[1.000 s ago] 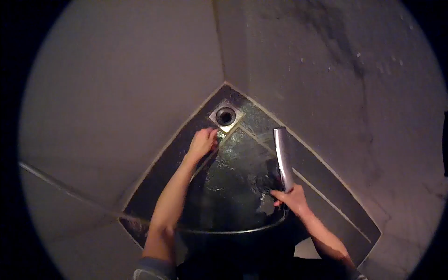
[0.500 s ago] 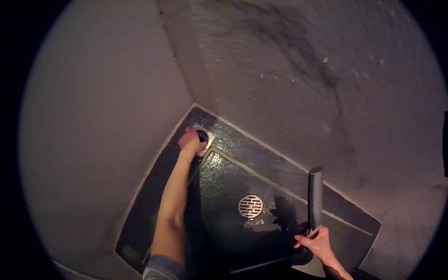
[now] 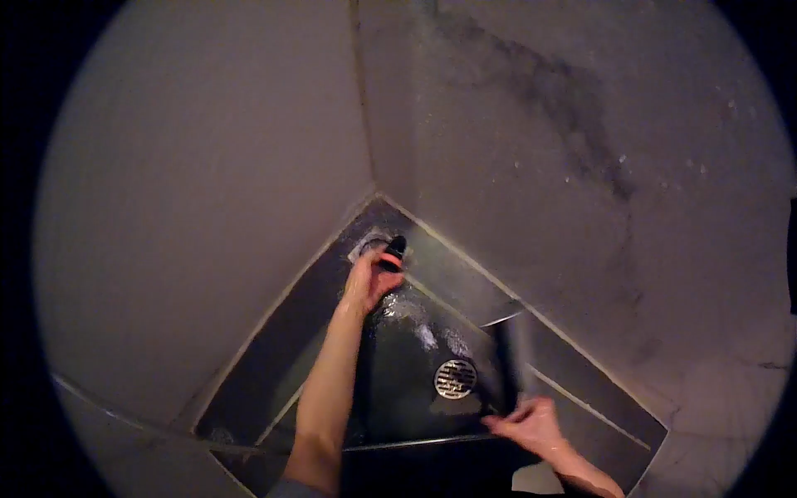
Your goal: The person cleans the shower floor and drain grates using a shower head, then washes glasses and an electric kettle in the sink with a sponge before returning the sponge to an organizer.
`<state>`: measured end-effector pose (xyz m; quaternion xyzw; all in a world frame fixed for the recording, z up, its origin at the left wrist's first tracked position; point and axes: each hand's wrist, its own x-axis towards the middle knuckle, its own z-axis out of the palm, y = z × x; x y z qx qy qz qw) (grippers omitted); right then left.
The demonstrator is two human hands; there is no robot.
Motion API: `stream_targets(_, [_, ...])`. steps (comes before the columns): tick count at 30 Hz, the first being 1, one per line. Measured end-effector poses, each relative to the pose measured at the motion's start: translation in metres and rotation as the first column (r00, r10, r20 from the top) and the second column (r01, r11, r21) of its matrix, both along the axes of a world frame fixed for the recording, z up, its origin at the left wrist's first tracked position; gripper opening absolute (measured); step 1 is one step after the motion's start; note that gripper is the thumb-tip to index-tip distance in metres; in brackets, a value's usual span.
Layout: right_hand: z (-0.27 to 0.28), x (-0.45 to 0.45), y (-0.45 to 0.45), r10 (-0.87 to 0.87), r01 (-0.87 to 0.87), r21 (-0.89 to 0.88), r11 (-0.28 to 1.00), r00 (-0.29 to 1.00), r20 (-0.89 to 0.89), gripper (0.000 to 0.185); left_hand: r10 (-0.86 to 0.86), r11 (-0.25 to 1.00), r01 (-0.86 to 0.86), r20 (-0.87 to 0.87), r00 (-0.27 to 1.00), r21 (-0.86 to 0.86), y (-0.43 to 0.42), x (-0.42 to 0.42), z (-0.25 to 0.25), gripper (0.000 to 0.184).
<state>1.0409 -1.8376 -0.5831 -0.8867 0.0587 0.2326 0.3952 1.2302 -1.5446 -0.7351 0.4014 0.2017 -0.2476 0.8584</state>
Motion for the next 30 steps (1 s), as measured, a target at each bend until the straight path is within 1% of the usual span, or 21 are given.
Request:
stream_targets(2, [-0.005, 0.002, 0.029, 0.182, -0.188, 0.163, 0.969, 0.982, 0.056, 0.039, 0.057, 0.96, -0.031, 0.083, 0.995, -0.277, -0.023, -0.037, 0.019, 0.033])
stream_targets(3, [-0.008, 0.007, 0.032, 0.138, -0.141, 0.108, 0.984, 0.99, 0.04, 0.038, 0.059, 0.962, -0.036, 0.075, 0.995, -0.27, -0.028, -0.052, 0.027, 0.033])
stream_targets(5, [-0.027, 0.013, 0.034, 0.047, -0.045, 0.077, 0.996, 0.999, -0.018, 0.037, 0.179, 0.874, -0.175, -0.034, 0.983, -0.452, -0.029, -0.084, 0.045, 0.031])
stream_targets(6, [-0.029, 0.018, 0.039, -0.002, 0.008, 0.098, 0.995, 0.998, -0.062, 0.037, 0.192, 0.878, -0.186, -0.033, 0.981, -0.441, -0.034, -0.097, 0.061, 0.031])
stream_targets(7, [-0.019, 0.015, 0.042, 0.153, -0.153, 0.003, 0.988, 0.988, 0.01, 0.036, 0.273, 0.864, -0.293, -0.109, 0.956, -0.409, -0.041, -0.107, 0.076, 0.03])
stream_targets(8, [-0.019, 0.009, 0.049, 0.174, -0.174, 0.013, 0.985, 0.985, 0.009, 0.036, 0.36, 0.836, -0.404, -0.184, 0.915, -0.372, -0.042, -0.119, 0.084, 0.029])
stream_targets(10, [-0.018, 0.0, 0.059, 0.293, -0.329, 0.221, 0.918, 0.939, 0.177, 0.036, 0.289, 0.923, -0.204, 0.236, 0.928, -0.327, -0.032, -0.134, 0.045, 0.037])
stream_targets(11, [-0.022, 0.002, 0.062, 0.296, -0.293, 0.145, 0.945, 0.955, -0.003, 0.04, 0.384, 0.87, -0.357, 0.013, 0.923, -0.34, -0.034, -0.141, 0.055, 0.036])
stream_targets(12, [-0.02, 0.004, 0.062, 0.258, -0.247, 0.143, 0.958, 0.964, -0.069, 0.041, 0.46, 0.8, -0.503, -0.203, 0.864, -0.327, -0.034, -0.152, 0.062, 0.036])
stream_targets(14, [-0.01, 0.004, 0.064, 0.303, -0.297, 0.11, 0.948, 0.952, -0.041, 0.029, 0.468, 0.783, -0.518, -0.222, 0.855, -0.344, -0.038, -0.15, 0.076, 0.036])
stream_targets(16, [-0.019, -0.001, 0.061, 0.326, -0.316, 0.158, 0.935, 0.944, -0.041, 0.032, 0.486, 0.79, -0.564, -0.317, 0.815, -0.24, -0.049, -0.155, 0.135, 0.016])
stream_targets(18, [-0.013, 0.003, 0.056, 0.263, -0.213, 0.295, 0.932, 0.955, -0.14, 0.036, 0.466, 0.756, -0.469, -0.128, 0.876, -0.456, -0.045, -0.175, 0.068, 0.023])
stream_targets(20, [-0.003, 0.022, 0.082, 0.015, 0.115, 0.533, 0.838, 0.972, -0.233, 0.02, 0.423, 0.863, -0.425, -0.069, 0.903, -0.272, -0.046, -0.183, 0.101, 0.031])
stream_targets(21, [-0.003, 0.03, 0.089, -0.003, 0.147, 0.542, 0.828, 0.966, -0.257, 0.018, 0.323, 0.898, -0.303, 0.007, 0.947, -0.32, -0.052, -0.192, 0.087, 0.034])
stream_targets(22, [0.0, 0.027, 0.091, -0.021, 0.175, 0.545, 0.82, 0.96, -0.278, 0.018, 0.299, 0.901, -0.285, -0.006, 0.954, -0.328, -0.058, -0.203, 0.088, 0.034])
stream_targets(24, [-0.006, 0.025, 0.104, -0.042, 0.222, 0.61, 0.761, 0.955, -0.294, 0.016, 0.134, 0.958, -0.045, 0.308, 0.942, -0.283, -0.053, -0.211, 0.09, 0.03])
stream_targets(25, [-0.005, 0.019, 0.108, -0.03, 0.234, 0.684, 0.691, 0.955, -0.296, 0.014, 0.238, 0.91, -0.117, 0.27, 0.933, -0.398, -0.05, -0.215, 0.098, 0.025])
stream_targets(26, [-0.002, 0.014, 0.096, -0.036, 0.242, 0.69, 0.682, 0.954, -0.299, 0.014, 0.227, 0.914, -0.11, 0.27, 0.936, -0.39, -0.059, -0.217, 0.104, 0.025])
stream_targets(28, [0.002, 0.012, 0.097, -0.067, 0.274, 0.677, 0.683, 0.947, -0.315, 0.007, 0.24, 0.97, -0.24, 0.251, 0.938, -0.034, -0.052, -0.215, 0.111, 0.019])
stream_targets(29, [0.001, 0.01, 0.099, -0.069, 0.279, 0.676, 0.682, 0.945, -0.321, 0.007, 0.215, 0.943, -0.289, 0.364, 0.906, 0.163, -0.051, -0.209, 0.104, 0.019])
stream_targets(30, [-0.001, 0.009, 0.102, -0.086, 0.298, 0.67, 0.679, 0.94, -0.331, 0.007, 0.215, 0.944, -0.287, 0.36, 0.908, 0.162, -0.045, -0.21, 0.098, 0.019])
